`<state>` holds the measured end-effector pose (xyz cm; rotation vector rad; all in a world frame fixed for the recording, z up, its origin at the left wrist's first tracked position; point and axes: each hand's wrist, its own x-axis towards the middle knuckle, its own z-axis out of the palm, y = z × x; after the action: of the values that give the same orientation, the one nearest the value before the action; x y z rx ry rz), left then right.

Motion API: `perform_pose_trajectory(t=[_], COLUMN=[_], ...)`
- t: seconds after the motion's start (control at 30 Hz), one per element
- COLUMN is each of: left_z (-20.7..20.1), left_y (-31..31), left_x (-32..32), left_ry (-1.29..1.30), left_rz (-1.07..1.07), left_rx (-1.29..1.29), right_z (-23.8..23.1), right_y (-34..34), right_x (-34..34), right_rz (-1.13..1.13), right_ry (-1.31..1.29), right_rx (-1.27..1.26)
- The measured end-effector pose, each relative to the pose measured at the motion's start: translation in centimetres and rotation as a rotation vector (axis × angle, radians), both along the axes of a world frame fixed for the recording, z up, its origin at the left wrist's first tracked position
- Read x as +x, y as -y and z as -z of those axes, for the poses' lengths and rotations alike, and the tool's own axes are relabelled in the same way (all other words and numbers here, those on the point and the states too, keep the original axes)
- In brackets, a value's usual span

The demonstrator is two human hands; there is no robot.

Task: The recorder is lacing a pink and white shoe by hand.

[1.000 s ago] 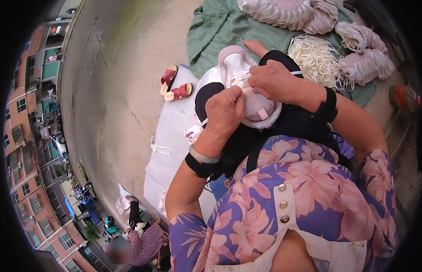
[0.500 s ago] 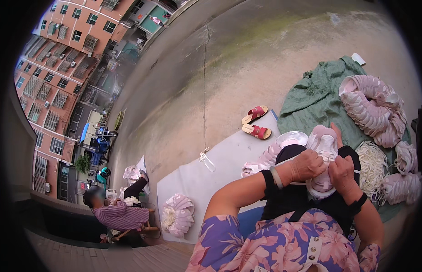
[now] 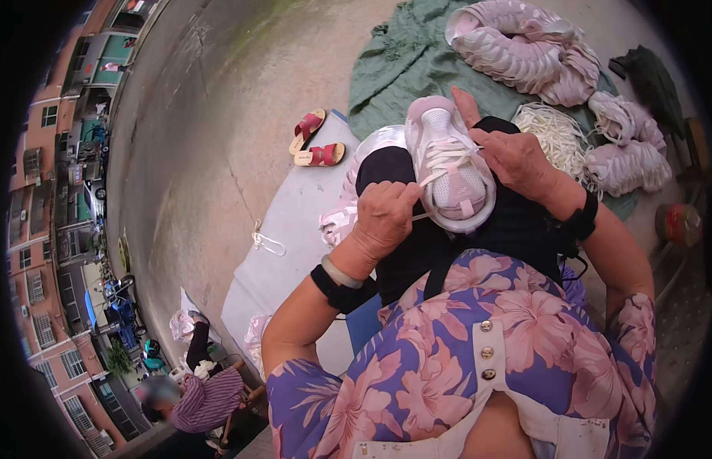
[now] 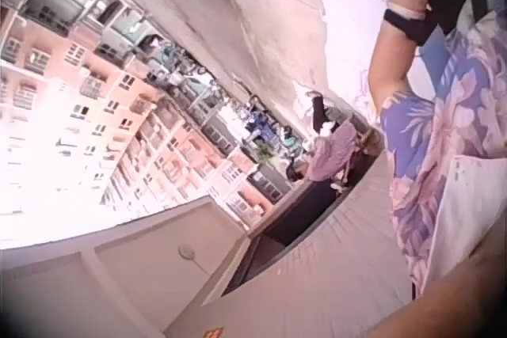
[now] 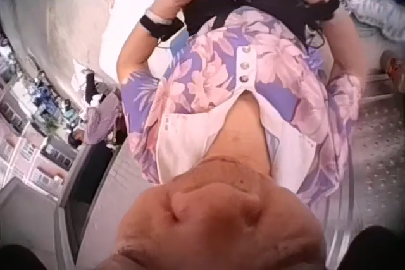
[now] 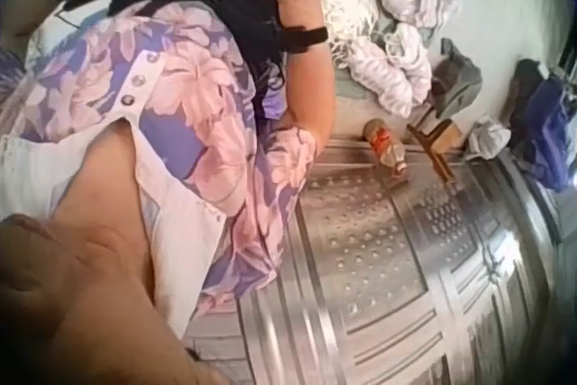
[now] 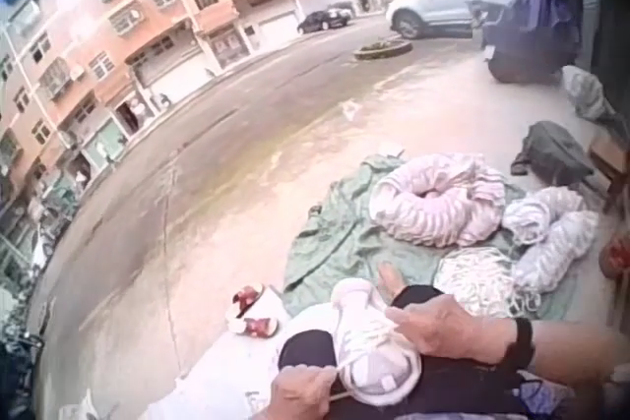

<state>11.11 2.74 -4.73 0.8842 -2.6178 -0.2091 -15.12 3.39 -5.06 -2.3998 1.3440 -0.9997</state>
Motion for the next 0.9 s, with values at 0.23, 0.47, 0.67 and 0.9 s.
perform_pose_trajectory(t=[0.23,0.47,0.67,0.9], left_z=[1.2,1.6,1.7,2.6], left_y=[-1.3,-1.1,-0.7,-0.5], left_x=[0.6,1.4,1.7,6.9], left_ry=[-0.074,-0.016,-0.013,0.035], left_rz=[-0.139,-0.128,-0.145,-0.241], left_rx=[0.068,-0.032,-0.021,-0.01], right_z=[1.7,4.0,5.3,7.1], right_y=[-2.1,-3.7,-3.6,-5.2], right_x=[-3.4,-3.2,-3.3,-9.2], right_rz=[-0.006,0.067,0.098,0.141], right_ry=[-0.312,-0.064,0.048,-0.163], right_rx=[0.021,-0.011,0.018,0.029])
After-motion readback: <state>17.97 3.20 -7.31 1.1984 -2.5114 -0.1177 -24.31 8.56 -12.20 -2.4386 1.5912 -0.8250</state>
